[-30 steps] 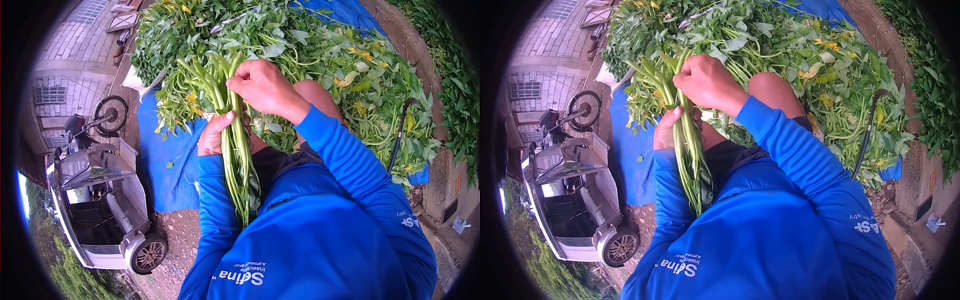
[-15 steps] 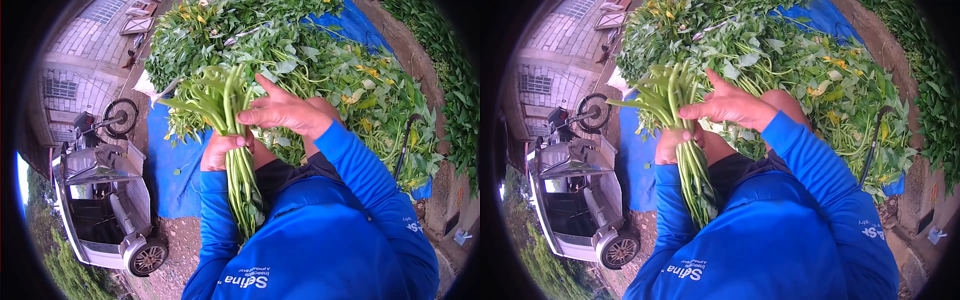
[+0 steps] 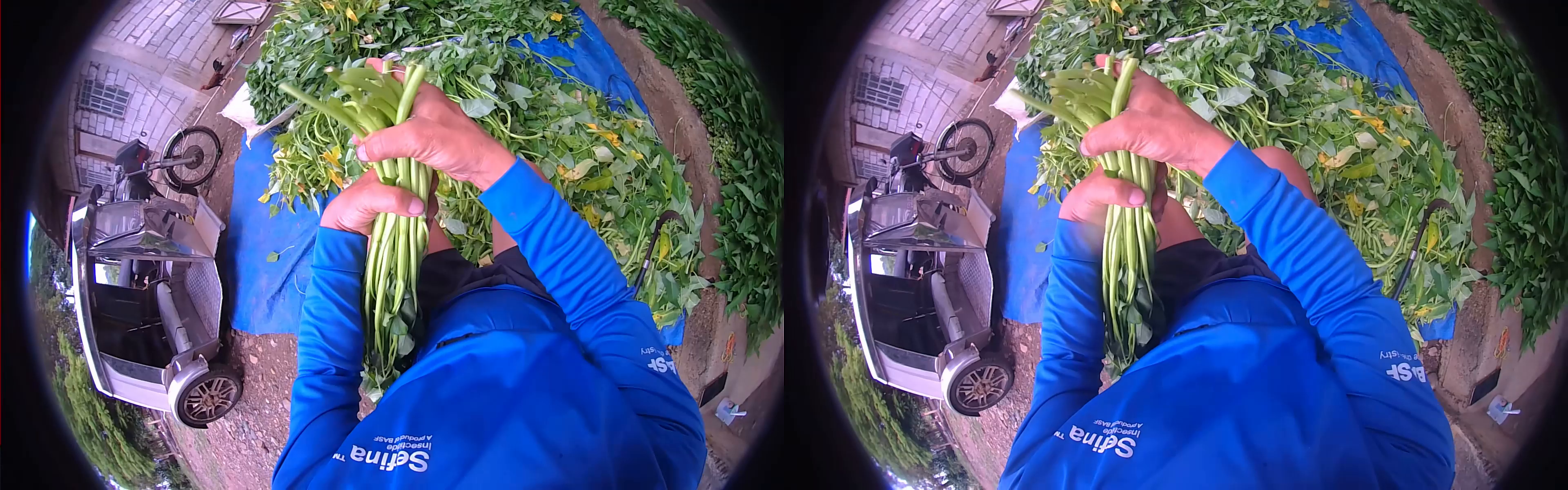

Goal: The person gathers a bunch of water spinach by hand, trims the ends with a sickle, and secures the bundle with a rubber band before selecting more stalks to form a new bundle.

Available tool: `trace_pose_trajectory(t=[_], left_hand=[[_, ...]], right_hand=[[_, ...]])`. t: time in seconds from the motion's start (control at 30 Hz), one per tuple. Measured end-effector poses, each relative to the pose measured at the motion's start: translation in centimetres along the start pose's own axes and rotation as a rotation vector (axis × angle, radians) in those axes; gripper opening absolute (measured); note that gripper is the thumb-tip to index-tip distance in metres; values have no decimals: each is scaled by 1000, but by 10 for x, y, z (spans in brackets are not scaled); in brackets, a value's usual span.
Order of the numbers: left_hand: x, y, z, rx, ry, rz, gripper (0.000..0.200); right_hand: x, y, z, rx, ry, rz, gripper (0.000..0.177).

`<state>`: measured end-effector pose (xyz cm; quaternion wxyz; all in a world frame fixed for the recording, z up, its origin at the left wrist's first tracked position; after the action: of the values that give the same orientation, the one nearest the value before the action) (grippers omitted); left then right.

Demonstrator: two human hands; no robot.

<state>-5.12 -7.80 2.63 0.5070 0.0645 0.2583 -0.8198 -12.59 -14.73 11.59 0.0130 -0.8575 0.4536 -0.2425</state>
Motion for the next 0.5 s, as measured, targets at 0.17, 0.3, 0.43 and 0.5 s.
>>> trace_pose_trajectory(t=[0.17,0.3,0.43,0.5], left_hand=[[-33,2,51,232,-104,2,60],[-109,-25,146,556,-701,408,93],[-162,-2,190,763,-759,694,65],[-185,13,203,679,-965,685,52]], right_hand=[[26,-27,-32,-165,201,141,69],[67,-82,-107,-417,354,38,49],[66,-160,-182,-358,380,-226,44],[63,-182,-198,-397,551,-93,44]])
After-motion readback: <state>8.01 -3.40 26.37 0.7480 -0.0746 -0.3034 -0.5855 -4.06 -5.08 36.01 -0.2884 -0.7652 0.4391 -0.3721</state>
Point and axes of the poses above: each hand's wrist, its own x-axis towards the middle knuckle, its own y-axis out of the back of the hand, z = x × y, the point moved 10 cm from there along x, towards the middle knuckle, and after that the axes turned 1 degree about -x, right-handed, at the moved point
